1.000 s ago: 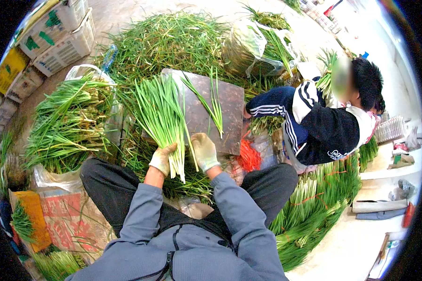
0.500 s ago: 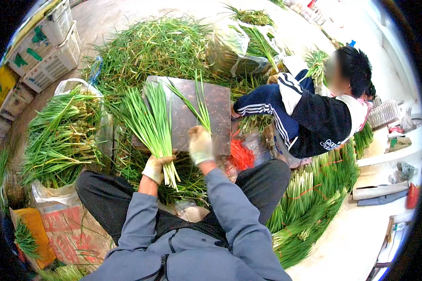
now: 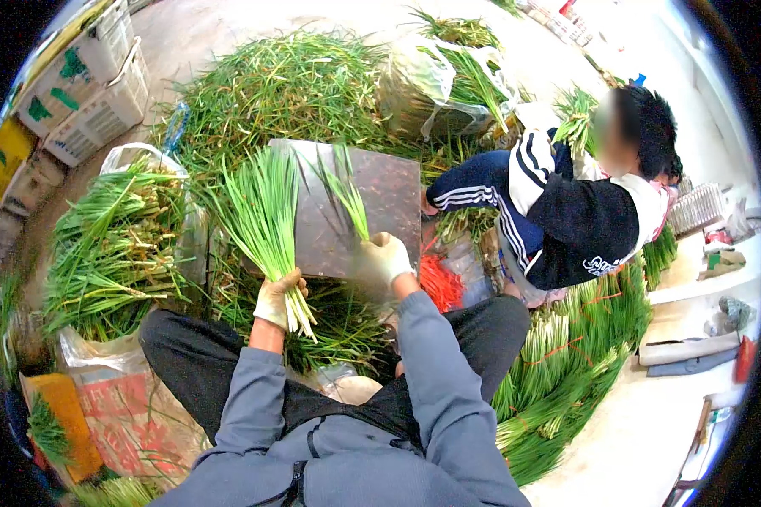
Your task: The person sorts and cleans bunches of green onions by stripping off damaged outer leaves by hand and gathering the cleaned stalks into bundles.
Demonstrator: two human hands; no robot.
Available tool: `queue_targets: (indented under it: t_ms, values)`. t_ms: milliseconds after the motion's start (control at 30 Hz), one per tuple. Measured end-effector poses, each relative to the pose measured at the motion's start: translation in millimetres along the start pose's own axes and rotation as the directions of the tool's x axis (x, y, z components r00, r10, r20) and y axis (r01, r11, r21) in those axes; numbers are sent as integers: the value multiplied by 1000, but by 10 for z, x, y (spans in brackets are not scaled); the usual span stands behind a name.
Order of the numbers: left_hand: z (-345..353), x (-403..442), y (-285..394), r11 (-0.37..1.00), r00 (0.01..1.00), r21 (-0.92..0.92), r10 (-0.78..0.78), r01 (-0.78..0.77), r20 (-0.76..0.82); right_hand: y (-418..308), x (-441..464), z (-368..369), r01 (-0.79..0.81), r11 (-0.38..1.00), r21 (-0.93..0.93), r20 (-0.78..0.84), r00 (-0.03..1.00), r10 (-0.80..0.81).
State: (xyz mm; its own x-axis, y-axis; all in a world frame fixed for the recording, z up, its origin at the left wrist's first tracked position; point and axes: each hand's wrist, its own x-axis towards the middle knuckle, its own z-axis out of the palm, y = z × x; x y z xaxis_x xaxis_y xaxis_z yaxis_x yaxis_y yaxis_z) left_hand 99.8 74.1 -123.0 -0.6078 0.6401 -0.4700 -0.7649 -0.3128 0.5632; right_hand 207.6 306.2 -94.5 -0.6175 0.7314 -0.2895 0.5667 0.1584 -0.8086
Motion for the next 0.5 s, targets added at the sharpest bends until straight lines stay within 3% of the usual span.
queue_targets:
  t_ms: [33,67,133,200,233,333,400,500]
  values:
    - [1,16,18,1000,1000,17,-17,17,-12,-240,-203,2,-20,982,188,83,997,4]
    - [3,26,25,999,999,37,-35,36,-20,-137,-218,91,-58,969,240,173,985,16]
    - [11,84,-20,999,1000,30,-13,14,-20,-381,-530,136,-169,969,179,270,956,117]
    - [59,76,-53,998,996,2,58,-58,-74,-351,-724,263,-93,986,138,301,952,48]
    - [-27,92,-84,1000,1000,8,14,-14,-23,-365,-841,331,-83,987,140,280,959,41]
    - [16,62,-129,993,996,-75,89,-89,-5,-359,-1062,442,-33,997,64,340,940,9]
    - [-23,59,-139,994,994,-27,109,-109,0,-280,-1122,513,15,999,46,343,939,-30]
    - [-38,28,-100,999,999,-7,40,-40,35,-381,-1198,504,-107,990,88,374,925,67]
